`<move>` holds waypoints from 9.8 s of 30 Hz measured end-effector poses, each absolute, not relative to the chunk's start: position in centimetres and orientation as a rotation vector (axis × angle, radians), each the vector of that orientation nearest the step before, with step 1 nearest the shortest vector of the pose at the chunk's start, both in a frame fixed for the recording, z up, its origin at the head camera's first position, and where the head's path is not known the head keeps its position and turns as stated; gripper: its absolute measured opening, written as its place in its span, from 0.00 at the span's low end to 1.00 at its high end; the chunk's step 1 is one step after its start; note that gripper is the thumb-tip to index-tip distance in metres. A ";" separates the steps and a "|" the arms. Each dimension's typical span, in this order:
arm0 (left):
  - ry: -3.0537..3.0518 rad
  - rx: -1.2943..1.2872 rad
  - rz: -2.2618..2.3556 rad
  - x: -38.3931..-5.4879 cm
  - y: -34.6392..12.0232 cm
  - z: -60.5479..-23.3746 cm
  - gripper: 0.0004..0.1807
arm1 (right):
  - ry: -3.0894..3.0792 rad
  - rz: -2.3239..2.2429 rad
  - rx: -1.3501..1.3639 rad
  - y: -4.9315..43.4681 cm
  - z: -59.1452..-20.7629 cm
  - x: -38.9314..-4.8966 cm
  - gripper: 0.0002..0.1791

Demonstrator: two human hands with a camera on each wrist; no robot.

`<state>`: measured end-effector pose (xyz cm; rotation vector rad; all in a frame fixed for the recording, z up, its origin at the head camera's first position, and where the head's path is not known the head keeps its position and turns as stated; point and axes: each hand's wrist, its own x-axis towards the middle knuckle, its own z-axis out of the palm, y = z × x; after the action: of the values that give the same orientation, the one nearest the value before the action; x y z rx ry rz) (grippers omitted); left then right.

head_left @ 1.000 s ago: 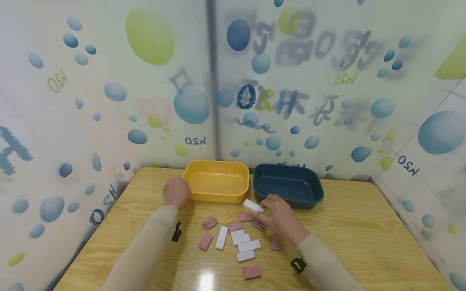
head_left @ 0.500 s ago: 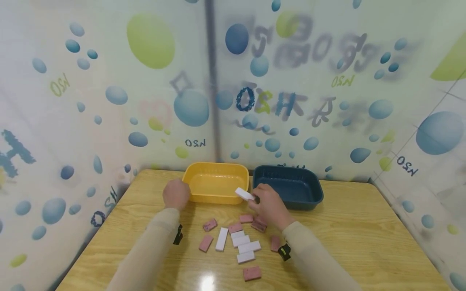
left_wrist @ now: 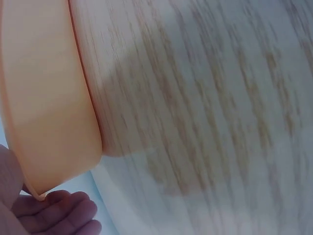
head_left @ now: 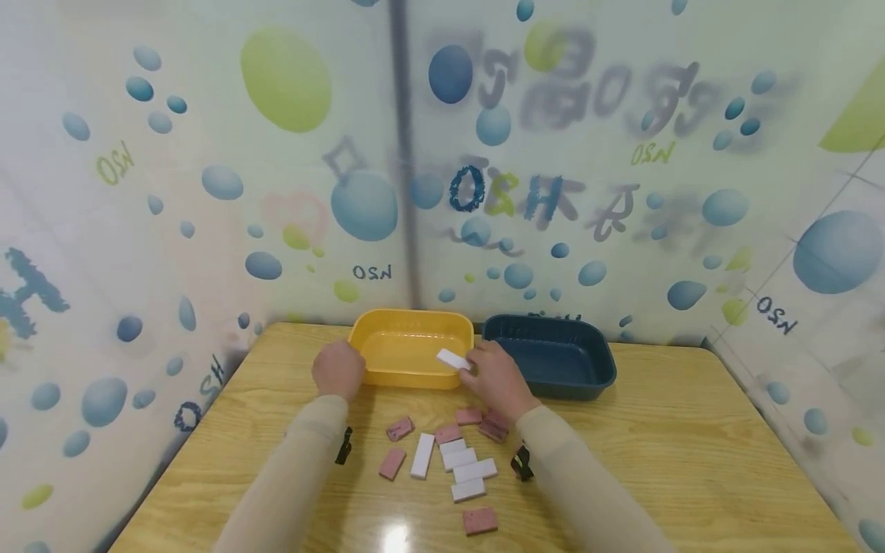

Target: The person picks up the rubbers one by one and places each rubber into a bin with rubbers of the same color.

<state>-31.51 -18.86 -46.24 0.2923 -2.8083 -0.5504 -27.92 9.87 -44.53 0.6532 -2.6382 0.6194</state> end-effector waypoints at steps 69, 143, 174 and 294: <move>-2.875 0.361 -0.429 -31.8 -18.1 -45.7 0.15 | -2.634 0.628 0.745 12.8 -45.6 -24.9 0.08; -2.895 0.330 -0.380 -31.7 -17.9 -45.4 0.15 | -2.816 0.220 1.321 14.6 -47.3 -19.1 0.05; -2.866 0.325 -0.396 -31.8 -18.2 -45.9 0.14 | -2.740 0.334 1.381 15.2 -46.3 -18.2 0.08; -2.880 0.316 -0.370 -31.8 -18.2 -45.7 0.17 | -2.560 0.468 0.581 9.8 -45.8 -26.6 0.08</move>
<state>-31.79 -18.16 -45.69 0.3157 -2.8799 -0.3701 -26.60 9.83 -45.81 0.5812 -2.5598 0.4676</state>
